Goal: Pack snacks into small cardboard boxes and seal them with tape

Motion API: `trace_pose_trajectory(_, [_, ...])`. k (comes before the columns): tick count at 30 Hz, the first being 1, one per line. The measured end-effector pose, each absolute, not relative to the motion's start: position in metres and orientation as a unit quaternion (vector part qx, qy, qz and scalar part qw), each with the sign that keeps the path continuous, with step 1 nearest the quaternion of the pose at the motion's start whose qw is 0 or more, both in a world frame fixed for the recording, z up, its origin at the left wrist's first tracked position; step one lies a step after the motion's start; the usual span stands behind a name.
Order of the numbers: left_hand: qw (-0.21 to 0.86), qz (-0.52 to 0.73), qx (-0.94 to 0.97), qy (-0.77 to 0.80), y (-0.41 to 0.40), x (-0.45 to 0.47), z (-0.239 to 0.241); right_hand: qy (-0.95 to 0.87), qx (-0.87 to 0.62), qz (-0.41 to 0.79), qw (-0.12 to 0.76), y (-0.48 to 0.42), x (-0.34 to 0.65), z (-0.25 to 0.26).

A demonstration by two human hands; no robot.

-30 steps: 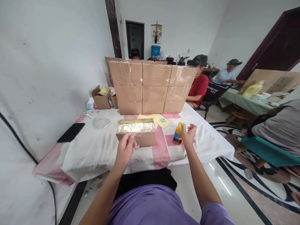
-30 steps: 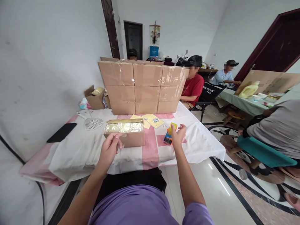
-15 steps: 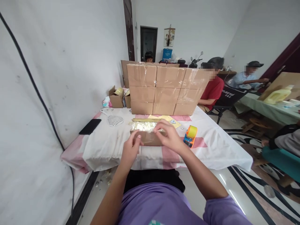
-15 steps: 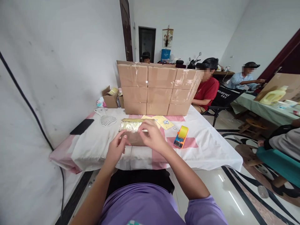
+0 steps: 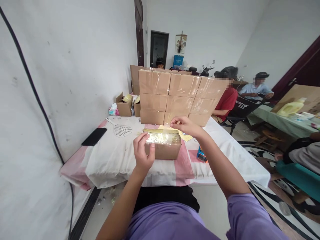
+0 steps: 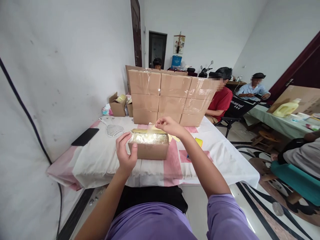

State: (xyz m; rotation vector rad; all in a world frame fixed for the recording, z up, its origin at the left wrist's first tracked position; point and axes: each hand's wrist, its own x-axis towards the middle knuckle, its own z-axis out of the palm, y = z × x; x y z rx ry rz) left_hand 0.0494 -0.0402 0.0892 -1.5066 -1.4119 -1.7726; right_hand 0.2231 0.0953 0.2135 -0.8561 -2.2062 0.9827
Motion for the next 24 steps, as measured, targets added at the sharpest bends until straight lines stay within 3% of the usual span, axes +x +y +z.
trace_pose_trajectory(7, [0.127,-0.364,-0.745,-0.544,-0.015,0.066,0.068,-0.854,-0.374,0.303,0.197,0.151,0.187,0.16])
trace_pose_trajectory(17, [0.119,-0.359,-0.724,-0.576,-0.029,0.079,0.054,-0.838,-0.441,0.202,0.25,0.172,0.19,0.119])
trace_pose_trajectory(24, [0.125,-0.356,-0.726,-0.575,-0.029,0.079,0.052,-0.861,-0.398,0.22,0.228,0.165,0.201,0.12])
